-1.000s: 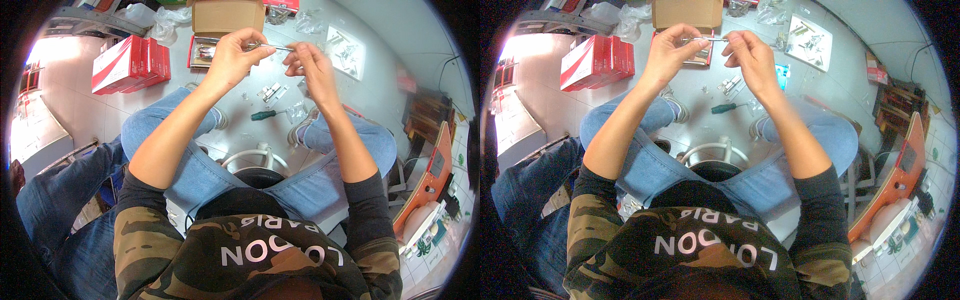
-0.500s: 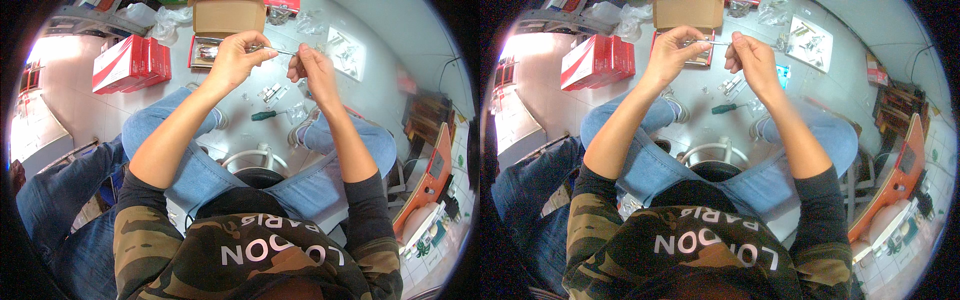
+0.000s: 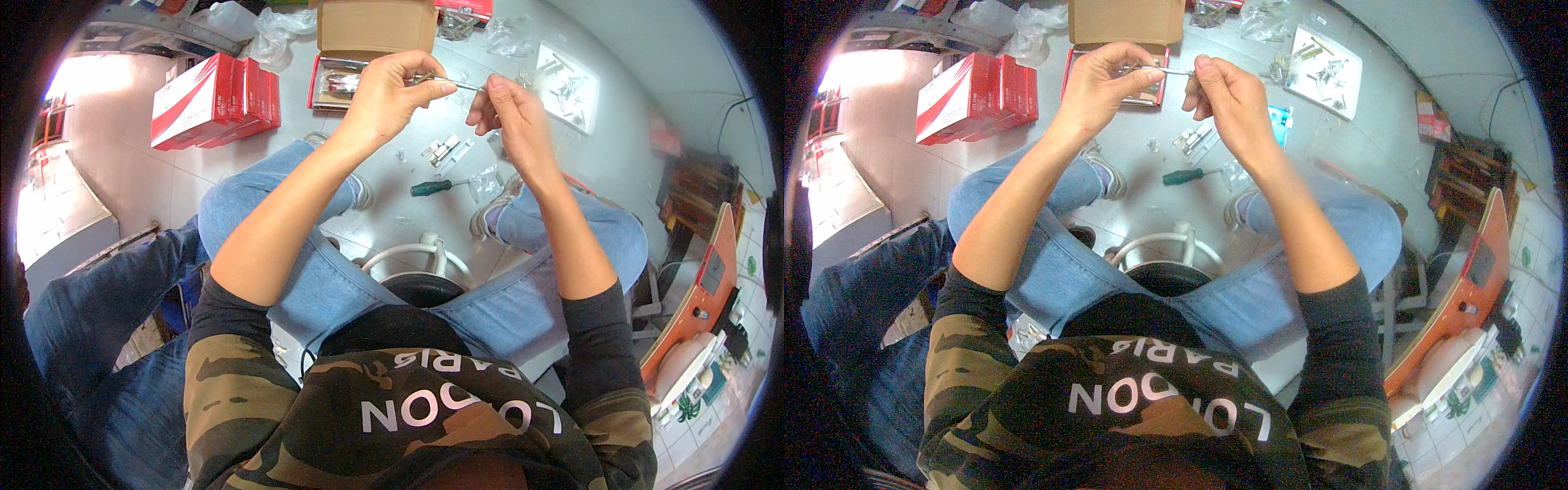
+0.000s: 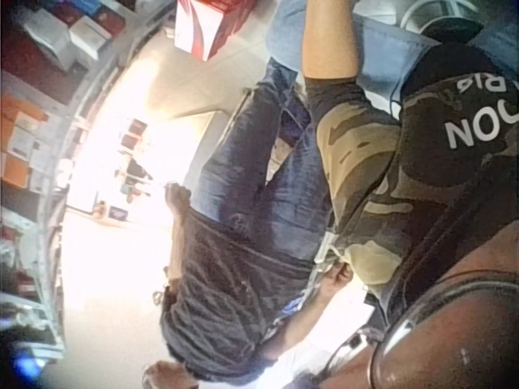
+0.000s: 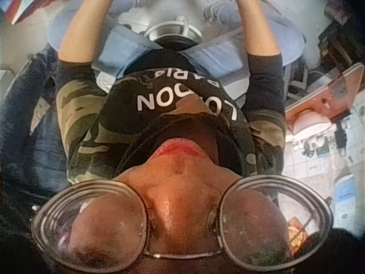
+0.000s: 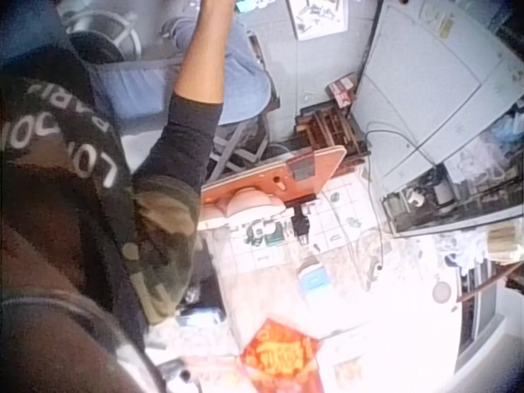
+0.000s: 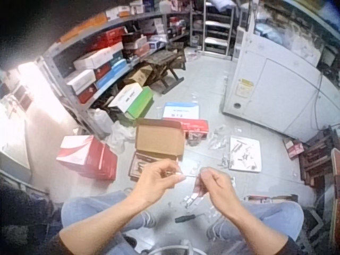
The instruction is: The person assembles small metal lock components by hand, inserting pins and springs into a lock body. They then place the assembled parts into red and blue cardboard boxes, close the boxes, and stack them. A second person briefly hands over a plastic bag of parts.
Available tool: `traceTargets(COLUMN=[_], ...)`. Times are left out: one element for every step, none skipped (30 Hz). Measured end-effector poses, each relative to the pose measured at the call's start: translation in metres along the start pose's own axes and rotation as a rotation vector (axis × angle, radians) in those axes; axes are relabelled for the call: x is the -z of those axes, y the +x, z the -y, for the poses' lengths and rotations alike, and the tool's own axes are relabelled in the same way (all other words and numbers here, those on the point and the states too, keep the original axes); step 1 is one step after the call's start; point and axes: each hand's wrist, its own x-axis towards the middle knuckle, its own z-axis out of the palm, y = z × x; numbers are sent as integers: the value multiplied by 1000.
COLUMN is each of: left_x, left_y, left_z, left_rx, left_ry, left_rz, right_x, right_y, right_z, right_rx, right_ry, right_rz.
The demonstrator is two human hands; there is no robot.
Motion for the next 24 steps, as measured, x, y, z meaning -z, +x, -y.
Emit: traceTargets(left_x=[0,0,1,1,0,0,0,1,1,1,1,1,1,1,1,1,1,1,0,0,0,-1,-2,-3], left_y=[0,0,0,0,0,0,0,0,-1,-1,-2,-2,-2,-2,-2,-1,-1,-1,-1,-1,-1,-2,-3,-5], left_z=[0,0,0,0,1,1,2,2,2,2,2,2,1,1,0,0,0,0,0,1,3,4,6,9], left_rx=[14,23,33,21,12,8,6,4,2,8,12,15,19,22,15,31,39,56,47,43,37,29,32,15], left_ry=[9,18,34,22,16,7,34,62,92,81,71,61,56,52,54,31,13,9,32,25,30,35,63,85], left_rz=[-6,-3,-22,-6,-8,11,-3,-1,-3,-1,1,3,1,-1,1,0,3,10,9,7,10,14,11,13], right_x=[0,0,1,1,1,1,0,0,-1,-2,-3,-4,-4,-4,-4,-4,-5,-4,-6,-5,-5,-4,-4,-3], right_y=[0,0,0,0,-1,-1,-2,-2,-3,-3,-4,-4,-4,-3,-4,-3,-3,-3,-3,-2,-2,-2,-1,0], right_z=[0,-1,-1,-1,-1,-1,-2,-2,-2,-2,-2,-1,-1,0,1,2,2,2,1,0,-2,-4,-6,-7], right_rx=[24,48,64,72,58,44,15,6,34,80,138,85,45,6,-75,-35,-21,17,73,36,29,-54,-14,-58], right_ry=[-2,-6,-23,-40,-63,-40,-24,-7,-25,-41,-44,-55,-53,-51,-10,20,41,64,60,31,5,-41,9,40], right_rz=[-44,-55,-60,-36,-30,-29,-46,-78,-53,-41,-4,-26,-24,-22,-71,-61,-84,-95,-72,-71,-28,-15,14,15])
